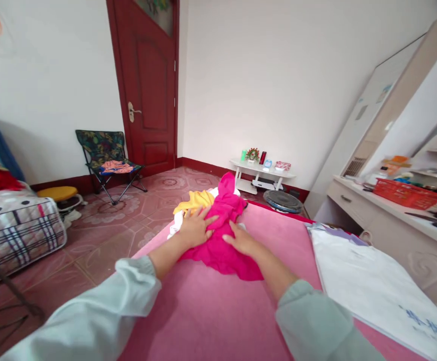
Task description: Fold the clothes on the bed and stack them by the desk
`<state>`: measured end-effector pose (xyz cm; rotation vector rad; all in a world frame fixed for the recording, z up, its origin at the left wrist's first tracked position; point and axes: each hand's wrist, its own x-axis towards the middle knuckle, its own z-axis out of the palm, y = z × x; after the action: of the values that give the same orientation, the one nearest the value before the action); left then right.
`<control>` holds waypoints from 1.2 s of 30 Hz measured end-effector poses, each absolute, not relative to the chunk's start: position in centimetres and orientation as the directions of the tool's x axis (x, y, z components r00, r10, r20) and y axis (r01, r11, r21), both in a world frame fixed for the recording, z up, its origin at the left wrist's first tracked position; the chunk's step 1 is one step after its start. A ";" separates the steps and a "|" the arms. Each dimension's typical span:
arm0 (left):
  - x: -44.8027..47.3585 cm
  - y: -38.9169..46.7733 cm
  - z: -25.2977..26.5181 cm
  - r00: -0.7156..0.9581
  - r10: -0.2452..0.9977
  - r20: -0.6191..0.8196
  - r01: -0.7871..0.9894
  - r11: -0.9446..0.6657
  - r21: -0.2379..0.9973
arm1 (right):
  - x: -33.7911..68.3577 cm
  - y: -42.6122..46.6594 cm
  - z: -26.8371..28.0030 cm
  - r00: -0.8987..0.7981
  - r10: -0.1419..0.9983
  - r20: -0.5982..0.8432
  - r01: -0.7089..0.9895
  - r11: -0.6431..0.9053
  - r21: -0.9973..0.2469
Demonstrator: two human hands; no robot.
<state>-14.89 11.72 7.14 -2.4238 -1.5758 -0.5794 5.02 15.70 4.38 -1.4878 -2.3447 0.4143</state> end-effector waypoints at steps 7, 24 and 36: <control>-15.0 13.4 1.1 0.261 0.912 0.316 0.953 -0.295 0.064 | 8.4 7.8 0.2 -0.429 0.903 0.017 0.859 0.414 -0.300; -15.3 13.9 0.2 0.272 0.889 0.367 0.954 -0.299 0.017 | 46.4 2.6 2.2 0.519 0.780 0.350 0.854 -0.450 -0.263; -15.3 13.9 0.3 0.271 0.888 0.372 0.952 -0.305 0.037 | 44.0 3.3 3.9 0.661 0.636 0.398 0.750 -0.551 -0.365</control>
<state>-15.29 13.87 0.30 -2.3427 -1.7213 -0.4851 44.01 3.32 3.86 -2.3682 -1.0748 -0.2987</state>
